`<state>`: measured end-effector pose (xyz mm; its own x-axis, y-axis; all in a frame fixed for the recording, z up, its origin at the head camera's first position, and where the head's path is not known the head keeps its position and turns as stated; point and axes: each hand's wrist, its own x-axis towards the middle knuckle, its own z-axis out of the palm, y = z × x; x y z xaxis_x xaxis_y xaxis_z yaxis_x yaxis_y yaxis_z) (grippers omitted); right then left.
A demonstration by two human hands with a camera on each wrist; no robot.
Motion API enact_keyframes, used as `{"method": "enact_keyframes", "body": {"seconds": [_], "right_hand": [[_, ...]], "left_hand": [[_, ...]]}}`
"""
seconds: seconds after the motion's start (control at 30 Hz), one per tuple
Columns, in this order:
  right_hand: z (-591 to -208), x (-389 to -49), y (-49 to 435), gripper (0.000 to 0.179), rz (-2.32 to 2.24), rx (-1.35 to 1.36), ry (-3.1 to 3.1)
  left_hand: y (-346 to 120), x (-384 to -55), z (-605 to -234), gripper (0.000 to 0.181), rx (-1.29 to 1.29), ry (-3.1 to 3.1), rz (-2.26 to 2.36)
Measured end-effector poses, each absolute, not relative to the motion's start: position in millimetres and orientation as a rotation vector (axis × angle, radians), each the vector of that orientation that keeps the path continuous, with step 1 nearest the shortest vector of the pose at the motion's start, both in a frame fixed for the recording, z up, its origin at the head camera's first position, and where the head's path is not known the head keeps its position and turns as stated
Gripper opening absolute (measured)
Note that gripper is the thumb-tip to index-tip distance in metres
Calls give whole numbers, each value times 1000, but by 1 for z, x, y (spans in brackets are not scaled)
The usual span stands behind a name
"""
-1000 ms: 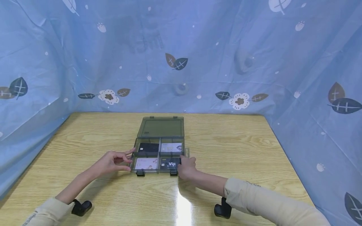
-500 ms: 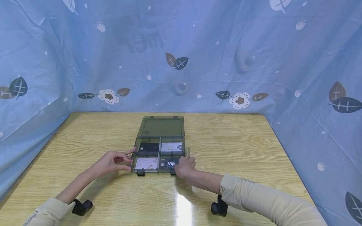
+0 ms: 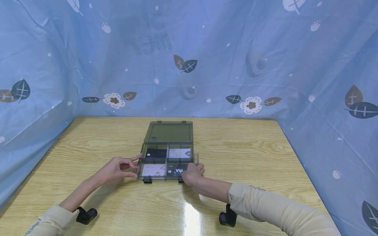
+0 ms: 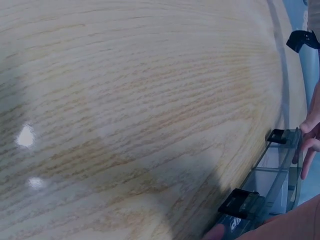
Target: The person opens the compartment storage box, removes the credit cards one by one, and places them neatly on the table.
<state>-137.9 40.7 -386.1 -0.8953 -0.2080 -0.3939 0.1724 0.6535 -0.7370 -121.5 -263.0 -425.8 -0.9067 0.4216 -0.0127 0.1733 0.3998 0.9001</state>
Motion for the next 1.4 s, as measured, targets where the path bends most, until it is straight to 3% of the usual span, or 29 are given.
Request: {"method": "enact_keyframes", "body": {"seconds": [0.07,0.43,0.57,0.73,1.1,1.4], "right_hand": [[-387,-137,41,7,-1193,-22,2413],[-386,-132,40,57,-1328,74,2355],[-384,-129,40,61,-1371,57,2376],[-384,-128,50,58,-1377,-57,2455],[-405,-143,63,29,-1243,-676,2722],[-412,-163,72,33,-1285,-1007,2571]], "left_hand": [[-263,-121,-425,15,519,2412,1517],[-263,-121,-424,15,510,2429,1494],[-263,-120,-424,14,507,2437,1490],[-261,-122,-423,15,503,2438,1495],[-261,-121,-423,16,497,2439,1489],[-261,-123,-424,16,500,2412,1523]]}}
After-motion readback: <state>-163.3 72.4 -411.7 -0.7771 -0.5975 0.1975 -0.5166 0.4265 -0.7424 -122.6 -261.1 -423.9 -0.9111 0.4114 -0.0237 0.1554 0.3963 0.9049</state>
